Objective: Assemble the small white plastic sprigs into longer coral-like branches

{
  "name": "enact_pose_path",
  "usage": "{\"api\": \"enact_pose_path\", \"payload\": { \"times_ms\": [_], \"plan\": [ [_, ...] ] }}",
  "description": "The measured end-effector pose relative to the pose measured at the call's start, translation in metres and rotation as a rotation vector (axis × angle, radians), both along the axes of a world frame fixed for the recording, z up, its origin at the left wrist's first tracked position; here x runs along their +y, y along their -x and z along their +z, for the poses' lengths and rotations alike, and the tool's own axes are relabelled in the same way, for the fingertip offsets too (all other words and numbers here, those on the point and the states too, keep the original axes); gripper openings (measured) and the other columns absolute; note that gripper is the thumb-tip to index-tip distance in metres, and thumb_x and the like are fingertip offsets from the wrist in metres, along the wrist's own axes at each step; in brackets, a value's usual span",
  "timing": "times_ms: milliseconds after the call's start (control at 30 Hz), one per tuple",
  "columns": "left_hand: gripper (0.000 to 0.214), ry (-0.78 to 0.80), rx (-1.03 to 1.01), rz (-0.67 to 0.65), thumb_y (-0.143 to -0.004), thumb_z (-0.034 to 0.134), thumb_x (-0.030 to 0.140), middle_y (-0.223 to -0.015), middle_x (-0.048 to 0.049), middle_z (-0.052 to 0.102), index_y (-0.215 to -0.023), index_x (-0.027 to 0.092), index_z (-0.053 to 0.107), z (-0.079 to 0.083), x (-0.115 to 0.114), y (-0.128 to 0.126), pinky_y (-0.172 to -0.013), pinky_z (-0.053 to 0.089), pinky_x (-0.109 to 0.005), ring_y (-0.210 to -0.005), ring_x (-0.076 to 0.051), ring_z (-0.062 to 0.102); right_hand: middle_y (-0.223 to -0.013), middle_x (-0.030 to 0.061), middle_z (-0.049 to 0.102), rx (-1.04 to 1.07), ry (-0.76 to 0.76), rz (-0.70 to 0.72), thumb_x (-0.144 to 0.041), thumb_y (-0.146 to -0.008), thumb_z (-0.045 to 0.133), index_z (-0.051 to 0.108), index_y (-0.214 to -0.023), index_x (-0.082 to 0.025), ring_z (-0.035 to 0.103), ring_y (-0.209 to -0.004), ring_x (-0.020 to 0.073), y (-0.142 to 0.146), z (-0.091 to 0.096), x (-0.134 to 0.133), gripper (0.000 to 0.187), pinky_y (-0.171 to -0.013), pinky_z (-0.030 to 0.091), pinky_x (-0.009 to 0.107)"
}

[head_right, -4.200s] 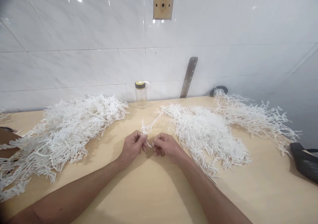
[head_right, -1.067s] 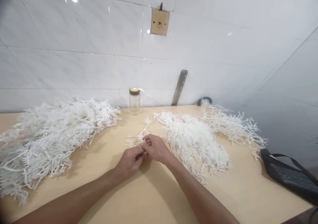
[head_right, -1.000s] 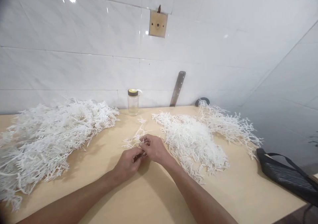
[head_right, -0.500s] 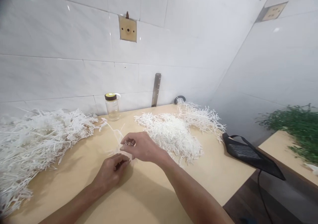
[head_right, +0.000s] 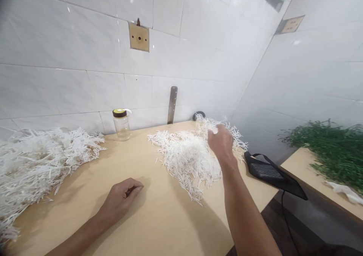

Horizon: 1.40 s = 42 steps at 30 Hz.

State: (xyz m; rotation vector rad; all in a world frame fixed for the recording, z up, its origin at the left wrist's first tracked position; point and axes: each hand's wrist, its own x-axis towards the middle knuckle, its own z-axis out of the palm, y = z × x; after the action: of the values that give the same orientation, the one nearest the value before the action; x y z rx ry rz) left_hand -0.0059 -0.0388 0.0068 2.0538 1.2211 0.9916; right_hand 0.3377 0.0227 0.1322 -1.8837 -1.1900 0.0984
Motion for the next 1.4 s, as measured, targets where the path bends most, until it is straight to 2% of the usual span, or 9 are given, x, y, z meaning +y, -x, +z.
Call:
{"api": "enact_pose_path", "payload": {
  "times_ms": [67,167,233,333,467,600,767,1133,1400],
  "plan": [
    [0.023,0.026,0.0,0.0,-0.089,0.053,0.031,-0.077,-0.0036,0.073,-0.08,0.022,0.072,0.001,0.001,0.0,-0.059,0.045,-0.026,-0.066,-0.017,0.063,-0.115,0.0211,0.067,-0.001,0.037,0.128,-0.032,-0.09,0.057,0.062,-0.117,-0.015,0.069,-0.082,0.0284,0.028,-0.016,-0.004,0.032,-0.069,0.055,0.043],
    [0.022,0.059,-0.02,0.02,-0.087,0.055,0.03,-0.076,-0.0031,0.073,-0.08,0.022,0.073,0.001,0.005,-0.001,-0.059,0.046,-0.026,-0.066,-0.018,0.064,-0.092,0.0106,0.073,-0.058,0.062,0.39,-0.026,-0.09,0.057,0.068,-0.102,-0.02,0.07,-0.079,0.0248,0.082,-0.043,-0.007,0.017,-0.072,0.054,0.037],
    [0.02,0.078,-0.041,0.035,-0.085,0.056,0.027,-0.074,-0.0028,0.073,-0.079,0.022,0.074,0.001,0.005,-0.002,-0.06,0.046,-0.027,-0.066,-0.018,0.064,-0.088,0.0058,0.074,-0.079,0.063,0.527,-0.024,-0.087,0.061,0.069,-0.093,-0.024,0.07,-0.08,0.0229,0.118,-0.06,-0.012,0.01,-0.076,0.053,0.035],
    [0.023,0.099,-0.046,0.026,-0.08,0.052,0.015,-0.081,-0.0032,0.075,-0.081,0.02,0.075,0.002,0.001,-0.003,-0.067,0.048,-0.027,-0.072,-0.018,0.066,-0.094,0.006,0.075,-0.165,0.053,0.764,-0.025,-0.089,0.055,0.068,-0.096,-0.023,0.07,-0.082,0.0224,0.161,-0.083,-0.025,0.015,-0.076,0.051,0.034],
    [0.026,0.104,-0.068,-0.022,-0.077,0.05,0.009,-0.081,-0.0029,0.076,-0.081,0.017,0.075,-0.002,0.0,0.0,-0.066,0.047,-0.024,-0.071,-0.016,0.065,-0.09,0.0058,0.075,-0.111,0.08,0.797,-0.034,-0.089,0.051,0.067,-0.101,-0.021,0.07,-0.077,0.0225,0.189,-0.11,-0.036,0.023,-0.073,0.051,0.034],
    [0.019,0.105,-0.025,0.007,-0.074,0.053,0.008,-0.067,-0.0007,0.069,-0.07,0.014,0.069,-0.01,0.003,0.005,-0.057,0.042,-0.021,-0.06,-0.013,0.058,-0.08,0.0037,0.074,0.019,0.081,0.804,-0.046,-0.089,0.051,0.068,-0.096,-0.022,0.067,-0.07,0.0212,0.199,-0.133,-0.03,0.031,-0.067,0.05,0.031],
    [0.019,0.107,-0.016,-0.015,-0.074,0.052,0.006,-0.068,0.0005,0.068,-0.069,0.015,0.067,-0.011,0.003,0.005,-0.06,0.043,-0.021,-0.062,-0.012,0.057,-0.077,0.0027,0.072,0.132,0.159,0.771,-0.053,-0.089,0.049,0.069,-0.093,-0.021,0.066,-0.072,0.0211,0.2,-0.149,-0.024,0.037,-0.065,0.049,0.03],
    [0.018,0.125,-0.021,-0.007,-0.072,0.053,0.004,-0.064,0.0023,0.063,-0.065,0.016,0.064,-0.007,0.003,0.005,-0.058,0.04,-0.02,-0.058,-0.011,0.052,-0.085,0.0038,0.074,0.116,0.177,0.806,-0.05,-0.091,0.047,0.07,-0.099,-0.021,0.067,-0.079,0.0223,0.198,-0.153,-0.023,0.038,-0.07,0.049,0.031],
    [0.018,0.124,-0.064,-0.014,-0.072,0.052,0.004,-0.065,0.0018,0.063,-0.066,0.016,0.064,-0.008,0.002,0.004,-0.058,0.041,-0.02,-0.06,-0.011,0.053,-0.079,0.0021,0.072,0.161,0.187,0.833,-0.052,-0.091,0.048,0.068,-0.091,-0.022,0.064,-0.076,0.0209,0.197,-0.15,-0.023,0.036,-0.067,0.047,0.029]
  ]
}}
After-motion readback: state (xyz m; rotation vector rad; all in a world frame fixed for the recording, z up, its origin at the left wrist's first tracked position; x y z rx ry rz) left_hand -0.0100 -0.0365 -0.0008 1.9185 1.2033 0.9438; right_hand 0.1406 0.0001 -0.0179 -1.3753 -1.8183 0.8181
